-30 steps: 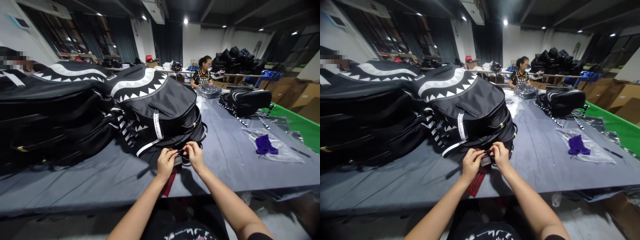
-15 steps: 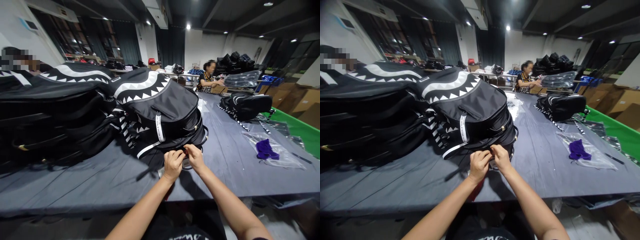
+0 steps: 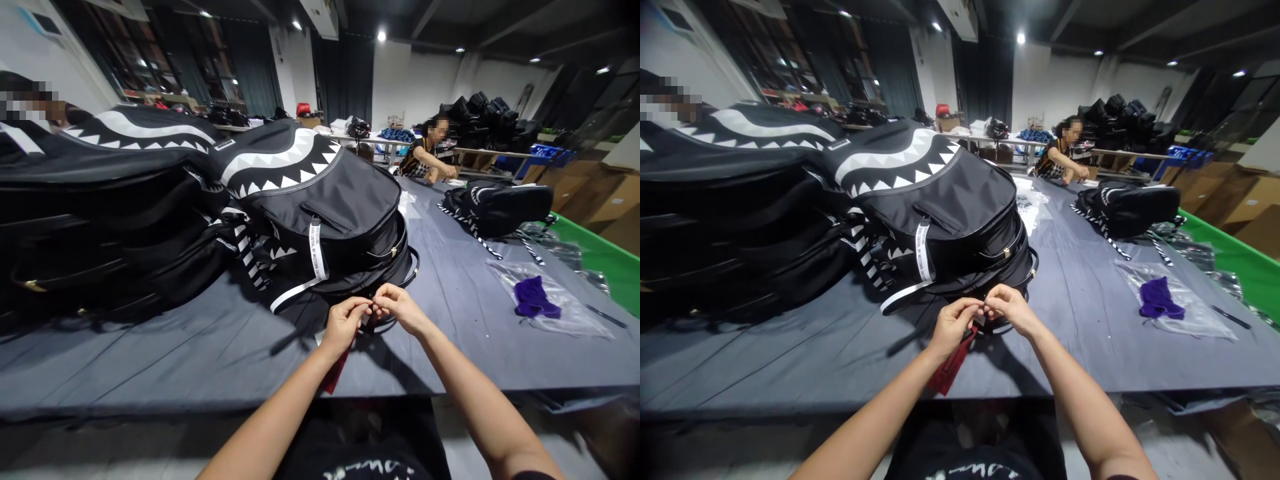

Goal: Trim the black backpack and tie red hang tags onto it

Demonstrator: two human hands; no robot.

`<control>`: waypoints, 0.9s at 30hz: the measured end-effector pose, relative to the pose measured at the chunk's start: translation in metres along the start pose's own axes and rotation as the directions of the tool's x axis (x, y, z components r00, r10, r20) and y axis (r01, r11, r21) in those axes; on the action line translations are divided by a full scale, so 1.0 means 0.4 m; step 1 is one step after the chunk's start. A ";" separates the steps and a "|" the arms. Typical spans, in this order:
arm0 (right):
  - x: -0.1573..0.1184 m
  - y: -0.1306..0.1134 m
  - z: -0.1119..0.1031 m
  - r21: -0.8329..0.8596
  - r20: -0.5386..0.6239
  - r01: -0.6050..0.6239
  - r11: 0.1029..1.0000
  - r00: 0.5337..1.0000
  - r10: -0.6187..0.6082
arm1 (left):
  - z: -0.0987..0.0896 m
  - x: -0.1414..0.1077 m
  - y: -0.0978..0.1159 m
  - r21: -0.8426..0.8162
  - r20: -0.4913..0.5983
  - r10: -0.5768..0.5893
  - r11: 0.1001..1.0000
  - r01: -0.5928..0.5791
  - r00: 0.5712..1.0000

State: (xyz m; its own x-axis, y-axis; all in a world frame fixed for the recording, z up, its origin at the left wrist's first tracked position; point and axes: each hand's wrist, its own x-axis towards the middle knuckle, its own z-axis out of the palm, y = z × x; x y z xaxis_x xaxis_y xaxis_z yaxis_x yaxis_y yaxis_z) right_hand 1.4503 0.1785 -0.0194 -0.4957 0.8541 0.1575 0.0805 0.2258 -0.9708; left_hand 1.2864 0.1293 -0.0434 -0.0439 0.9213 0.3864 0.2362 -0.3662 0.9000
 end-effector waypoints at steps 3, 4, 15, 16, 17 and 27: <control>-0.006 -0.016 -0.004 -0.129 0.025 0.015 0.991 1.000 -0.011 | -0.009 0.000 0.000 0.068 0.039 0.025 0.997 -0.027 0.999; -0.008 -0.023 -0.001 -0.184 0.024 0.028 0.983 0.999 -0.024 | -0.012 0.001 0.000 0.096 0.052 0.030 0.995 -0.035 0.998; -0.018 -0.043 0.002 -0.483 0.052 0.102 0.869 0.995 -0.088 | -0.025 0.005 0.018 0.354 0.155 0.026 0.932 -0.080 0.988; -0.015 -0.040 -0.001 -0.486 0.060 0.108 0.867 0.994 -0.090 | -0.024 0.006 0.017 0.372 0.152 0.023 0.925 -0.079 0.988; -0.012 -0.037 -0.004 -0.491 0.065 0.113 0.864 0.993 -0.093 | -0.023 0.008 0.017 0.388 0.151 0.020 0.918 -0.078 0.988; 0.003 0.000 -0.028 -0.650 0.123 0.177 0.739 0.984 -0.128 | -0.025 0.024 0.023 0.490 0.173 -0.003 0.868 -0.084 0.985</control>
State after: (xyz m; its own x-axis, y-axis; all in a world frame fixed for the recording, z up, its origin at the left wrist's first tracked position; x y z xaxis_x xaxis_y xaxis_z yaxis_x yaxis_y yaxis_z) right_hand 1.4595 0.1848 -0.0171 -0.6045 0.7541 0.2566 0.5341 0.6227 -0.5719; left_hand 1.2787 0.1334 -0.0293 0.1243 0.9310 0.3432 0.6842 -0.3309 0.6499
